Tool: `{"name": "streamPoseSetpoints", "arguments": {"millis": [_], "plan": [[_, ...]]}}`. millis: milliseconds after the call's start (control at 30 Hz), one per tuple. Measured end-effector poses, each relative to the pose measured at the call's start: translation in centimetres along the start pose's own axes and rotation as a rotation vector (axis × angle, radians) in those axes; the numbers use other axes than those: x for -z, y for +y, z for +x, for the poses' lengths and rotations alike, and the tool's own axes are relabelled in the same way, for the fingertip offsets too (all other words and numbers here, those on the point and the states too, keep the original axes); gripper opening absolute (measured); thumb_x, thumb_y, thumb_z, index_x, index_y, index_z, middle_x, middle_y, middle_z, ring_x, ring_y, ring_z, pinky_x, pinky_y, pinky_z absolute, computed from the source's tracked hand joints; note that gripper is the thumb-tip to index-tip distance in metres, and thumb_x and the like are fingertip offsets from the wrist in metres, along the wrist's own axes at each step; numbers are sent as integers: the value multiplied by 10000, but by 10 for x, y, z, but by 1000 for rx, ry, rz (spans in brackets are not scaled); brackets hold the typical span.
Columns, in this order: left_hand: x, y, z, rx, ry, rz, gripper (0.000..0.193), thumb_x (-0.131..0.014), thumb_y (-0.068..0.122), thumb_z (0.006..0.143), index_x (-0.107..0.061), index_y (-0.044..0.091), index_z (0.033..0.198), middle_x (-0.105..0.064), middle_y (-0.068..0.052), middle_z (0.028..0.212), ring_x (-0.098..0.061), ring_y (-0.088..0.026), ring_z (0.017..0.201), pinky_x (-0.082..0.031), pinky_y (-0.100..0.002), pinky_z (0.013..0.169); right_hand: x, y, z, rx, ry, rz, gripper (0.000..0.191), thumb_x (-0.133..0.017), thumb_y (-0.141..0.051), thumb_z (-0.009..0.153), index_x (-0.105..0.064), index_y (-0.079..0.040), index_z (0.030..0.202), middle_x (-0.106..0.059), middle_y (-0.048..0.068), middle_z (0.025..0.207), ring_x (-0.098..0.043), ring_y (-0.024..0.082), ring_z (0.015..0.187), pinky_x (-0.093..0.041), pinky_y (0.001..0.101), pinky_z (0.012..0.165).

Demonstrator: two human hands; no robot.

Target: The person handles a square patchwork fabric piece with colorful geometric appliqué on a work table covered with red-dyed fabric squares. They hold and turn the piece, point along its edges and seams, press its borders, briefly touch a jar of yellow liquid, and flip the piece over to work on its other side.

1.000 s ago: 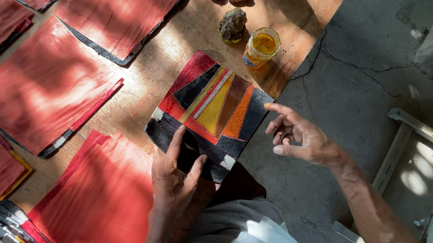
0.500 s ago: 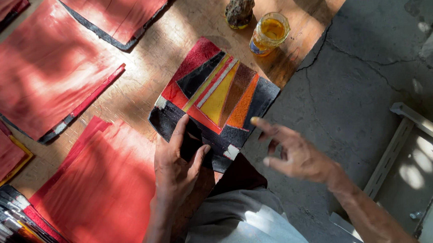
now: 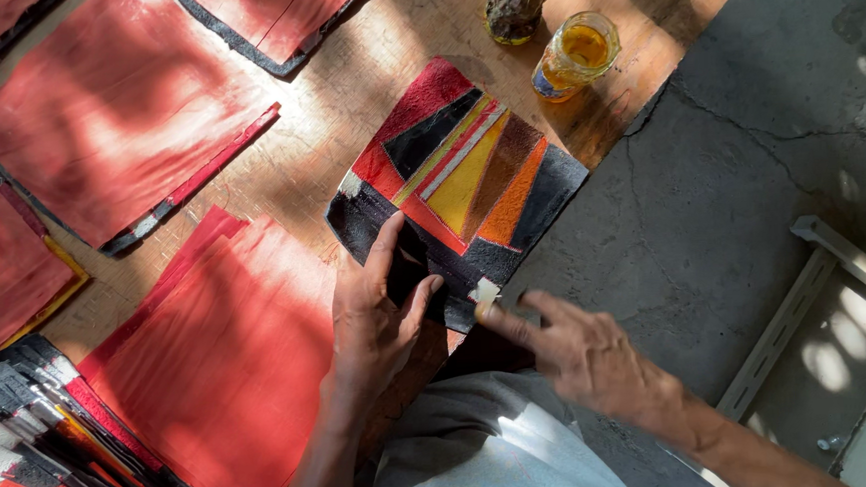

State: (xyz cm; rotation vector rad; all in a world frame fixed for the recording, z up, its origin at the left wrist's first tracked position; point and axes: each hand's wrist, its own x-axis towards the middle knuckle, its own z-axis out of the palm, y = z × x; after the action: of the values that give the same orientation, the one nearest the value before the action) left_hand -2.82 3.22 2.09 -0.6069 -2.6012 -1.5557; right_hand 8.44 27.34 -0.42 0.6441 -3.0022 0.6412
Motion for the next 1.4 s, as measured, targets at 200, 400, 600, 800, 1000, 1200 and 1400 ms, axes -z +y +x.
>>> {"name": "streamPoseSetpoints", "arguments": {"millis": [200,400,600,800,1000,1200,1400], "plan": [[-1,1,-1,73,-35,-39,692,-823,54,793,-526,13,1416,-646,-181,1190,-616,-357,1077,-488,-410,956,4,-14,7,-74,-135,85,807,-575,23,907,-285,-299,1588,-620,122,966,-597,163,614,-558,248,430],[10,8,4,57,79,59,655,-836,41,823,-569,26,1421,-527,-204,1201,-577,-352,1096,-486,-422,951,37,12,18,-52,-4,270,771,-662,39,859,-372,-160,1545,-621,87,1113,-636,124,631,-596,207,468],[36,0,35,170,57,-61,500,-767,133,898,-604,70,1366,-670,-123,1075,-677,-204,931,-534,-314,822,50,83,25,-188,35,-206,788,-607,84,884,-360,-152,1594,-541,60,984,-554,126,661,-543,222,481],[44,-10,72,210,-125,202,258,-766,242,887,-767,100,1103,-679,-115,949,-669,-246,858,-515,-363,796,50,77,26,-80,-25,-321,806,-482,120,912,-287,-257,1598,-515,41,932,-430,84,555,-450,178,326],[29,-14,97,132,-218,174,288,-834,248,798,-713,65,984,-586,-137,1013,-616,-296,863,-487,-434,774,58,69,40,-80,-127,-393,848,-470,98,949,-181,-328,1623,-425,6,793,-396,87,529,-440,192,318],[18,-23,103,152,-201,123,385,-882,141,691,-652,50,986,-545,-136,979,-589,-310,876,-488,-423,767,56,75,34,-241,-160,-342,899,-618,-8,867,-208,-335,1598,-501,66,834,-471,127,501,-523,260,375],[15,-27,100,95,-166,135,398,-902,125,674,-652,49,975,-547,-129,965,-587,-296,898,-490,-414,776,50,91,19,-416,-106,-276,920,-679,0,807,-311,-281,1603,-553,77,865,-546,145,530,-566,285,446]]}}
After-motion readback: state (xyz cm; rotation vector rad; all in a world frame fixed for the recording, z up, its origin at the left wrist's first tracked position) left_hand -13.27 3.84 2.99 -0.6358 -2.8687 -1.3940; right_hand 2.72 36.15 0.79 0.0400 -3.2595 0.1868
